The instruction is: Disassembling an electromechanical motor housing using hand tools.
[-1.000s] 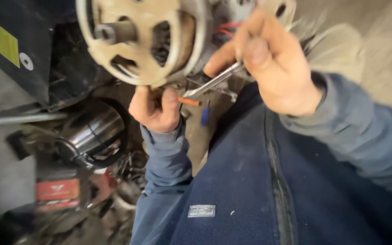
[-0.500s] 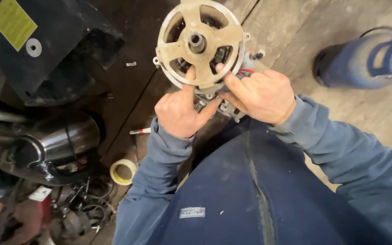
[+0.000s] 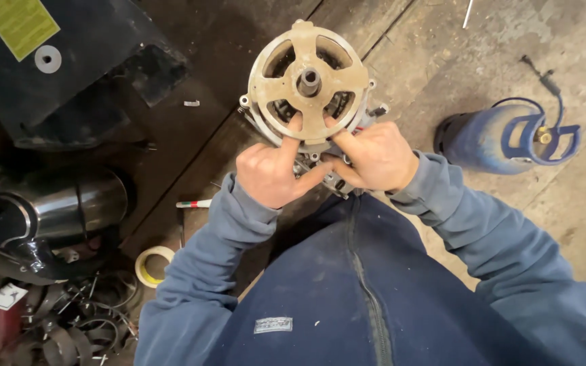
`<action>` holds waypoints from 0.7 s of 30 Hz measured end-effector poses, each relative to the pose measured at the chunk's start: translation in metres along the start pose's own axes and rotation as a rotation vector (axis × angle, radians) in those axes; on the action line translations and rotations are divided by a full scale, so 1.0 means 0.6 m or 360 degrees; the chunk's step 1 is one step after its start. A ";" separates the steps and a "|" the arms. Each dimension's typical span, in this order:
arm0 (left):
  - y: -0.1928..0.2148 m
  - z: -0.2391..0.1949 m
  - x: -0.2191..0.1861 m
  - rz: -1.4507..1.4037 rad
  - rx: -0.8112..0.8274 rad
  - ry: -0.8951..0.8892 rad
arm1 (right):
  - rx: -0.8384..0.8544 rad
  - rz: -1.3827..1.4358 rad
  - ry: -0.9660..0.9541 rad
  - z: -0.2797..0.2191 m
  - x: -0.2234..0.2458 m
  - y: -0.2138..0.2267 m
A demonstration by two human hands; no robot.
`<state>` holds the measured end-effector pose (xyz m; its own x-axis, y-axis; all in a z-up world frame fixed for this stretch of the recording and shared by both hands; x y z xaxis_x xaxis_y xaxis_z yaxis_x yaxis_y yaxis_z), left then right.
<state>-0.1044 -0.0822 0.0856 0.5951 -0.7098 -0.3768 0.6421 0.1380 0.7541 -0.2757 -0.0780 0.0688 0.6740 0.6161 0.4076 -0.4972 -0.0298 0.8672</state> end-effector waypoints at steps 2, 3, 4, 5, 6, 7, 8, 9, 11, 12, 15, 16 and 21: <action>0.006 0.004 -0.002 0.0025 0.0010 -0.0001 | -0.0019 0.0018 0.0008 0.003 0.003 0.003; 0.008 0.006 -0.004 0.0048 0.0031 -0.0008 | -0.0043 0.0042 0.0006 0.003 0.005 0.005; 0.009 0.007 -0.004 0.0054 0.0021 -0.0003 | -0.0040 0.0039 0.0018 0.005 0.003 0.006; 0.007 0.008 -0.005 0.0099 0.0040 -0.0020 | -0.0046 0.0049 0.0041 0.006 0.002 0.007; 0.007 0.006 -0.007 0.0143 0.0065 -0.0031 | -0.0045 0.0065 0.0062 0.006 0.003 0.007; 0.006 0.006 -0.007 0.0146 0.0061 -0.0019 | -0.0036 0.0069 0.0071 0.005 0.001 0.004; 0.005 0.006 -0.008 0.0197 0.0056 -0.0025 | -0.0047 0.0033 0.0072 0.003 -0.002 0.002; 0.004 0.006 -0.009 0.0248 0.0052 -0.0031 | -0.0058 -0.0002 0.0073 0.000 -0.004 0.000; 0.003 0.007 -0.010 0.0265 0.0032 -0.0037 | -0.0048 -0.0036 0.0087 -0.001 -0.007 0.003; 0.005 0.004 -0.011 0.0290 0.0022 -0.0040 | -0.0040 -0.0056 0.0103 -0.001 -0.005 0.002; 0.005 -0.002 -0.010 0.0276 0.0064 0.0008 | -0.0036 -0.0065 0.0102 -0.002 -0.002 0.004; 0.010 -0.002 -0.014 0.0281 0.0050 0.0004 | -0.0041 -0.0076 0.0112 -0.005 0.004 0.003; 0.018 -0.020 -0.010 0.0165 0.0047 0.0100 | -0.0089 -0.0241 -0.0182 -0.006 0.010 0.000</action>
<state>-0.0952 -0.0685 0.0895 0.6873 -0.6481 -0.3279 0.5613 0.1874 0.8061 -0.2737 -0.0715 0.0702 0.7996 0.5166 0.3062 -0.4127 0.1022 0.9051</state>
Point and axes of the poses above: each hand's wrist, its own z-axis towards the middle knuckle, its own y-axis out of the back of the hand, x = y × z, the point moved 6 cm from there along z, towards the middle knuckle, and after that the axes turned 2 degrees about -y, right-handed, at the moved point
